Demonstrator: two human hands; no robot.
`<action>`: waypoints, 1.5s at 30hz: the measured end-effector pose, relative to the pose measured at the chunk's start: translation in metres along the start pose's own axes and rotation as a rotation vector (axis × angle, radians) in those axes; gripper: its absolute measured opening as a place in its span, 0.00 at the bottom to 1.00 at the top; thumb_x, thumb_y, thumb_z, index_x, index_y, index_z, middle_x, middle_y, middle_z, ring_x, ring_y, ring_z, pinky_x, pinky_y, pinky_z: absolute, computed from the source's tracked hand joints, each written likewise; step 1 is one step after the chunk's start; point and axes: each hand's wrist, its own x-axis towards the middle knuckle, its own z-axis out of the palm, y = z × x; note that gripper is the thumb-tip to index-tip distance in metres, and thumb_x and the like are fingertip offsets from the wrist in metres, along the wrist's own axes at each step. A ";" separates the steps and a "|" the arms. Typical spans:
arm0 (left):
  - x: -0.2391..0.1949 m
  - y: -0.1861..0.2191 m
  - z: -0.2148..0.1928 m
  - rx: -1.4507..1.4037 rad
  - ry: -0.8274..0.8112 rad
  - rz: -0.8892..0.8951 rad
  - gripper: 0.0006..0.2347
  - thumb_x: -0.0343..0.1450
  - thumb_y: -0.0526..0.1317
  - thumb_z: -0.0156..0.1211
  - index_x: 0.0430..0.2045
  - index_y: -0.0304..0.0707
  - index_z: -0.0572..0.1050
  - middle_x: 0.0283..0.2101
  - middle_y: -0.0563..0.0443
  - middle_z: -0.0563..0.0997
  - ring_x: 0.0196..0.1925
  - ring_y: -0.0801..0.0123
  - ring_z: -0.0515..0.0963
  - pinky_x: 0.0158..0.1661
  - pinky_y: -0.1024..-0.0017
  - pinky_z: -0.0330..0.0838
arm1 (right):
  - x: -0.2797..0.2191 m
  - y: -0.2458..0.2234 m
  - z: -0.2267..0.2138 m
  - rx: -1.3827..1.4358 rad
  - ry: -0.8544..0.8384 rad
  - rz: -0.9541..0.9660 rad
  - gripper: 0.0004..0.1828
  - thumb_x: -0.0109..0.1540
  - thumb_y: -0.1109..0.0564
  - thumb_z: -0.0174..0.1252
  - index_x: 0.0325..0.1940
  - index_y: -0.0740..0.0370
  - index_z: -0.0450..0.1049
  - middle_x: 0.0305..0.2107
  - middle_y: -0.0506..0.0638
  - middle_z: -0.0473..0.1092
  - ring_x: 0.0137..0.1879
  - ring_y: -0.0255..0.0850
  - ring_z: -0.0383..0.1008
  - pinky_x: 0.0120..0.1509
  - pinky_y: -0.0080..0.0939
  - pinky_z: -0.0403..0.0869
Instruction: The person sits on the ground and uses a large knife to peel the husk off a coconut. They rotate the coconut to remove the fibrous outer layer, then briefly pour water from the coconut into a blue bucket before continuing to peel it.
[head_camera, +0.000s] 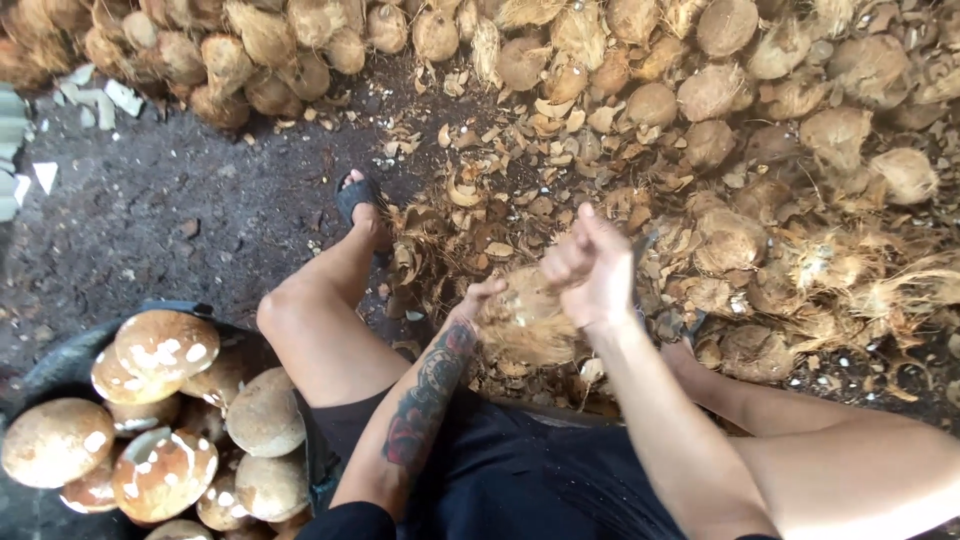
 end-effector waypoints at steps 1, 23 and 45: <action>0.005 -0.006 -0.012 0.010 0.000 0.001 0.30 0.56 0.51 0.76 0.54 0.48 0.79 0.47 0.50 0.86 0.47 0.59 0.86 0.41 0.70 0.81 | 0.017 -0.022 -0.015 0.008 -0.002 -0.006 0.24 0.70 0.41 0.55 0.22 0.46 0.60 0.11 0.36 0.42 0.16 0.31 0.44 0.24 0.35 0.48; 0.138 -0.060 -0.146 -0.120 -0.006 -0.088 0.31 0.65 0.64 0.69 0.52 0.37 0.81 0.53 0.34 0.85 0.55 0.40 0.84 0.56 0.38 0.75 | 0.023 0.092 -0.063 -1.241 -0.250 -1.211 0.28 0.65 0.56 0.69 0.13 0.54 0.65 0.16 0.45 0.74 0.26 0.48 0.78 0.31 0.42 0.73; 0.050 0.029 -0.017 -0.091 -0.076 -0.132 0.46 0.61 0.71 0.68 0.69 0.36 0.69 0.68 0.31 0.72 0.70 0.34 0.69 0.67 0.35 0.62 | 0.029 0.053 -0.034 -0.870 0.006 -0.790 0.31 0.74 0.60 0.55 0.14 0.54 0.65 0.11 0.42 0.57 0.24 0.32 0.55 0.32 0.35 0.58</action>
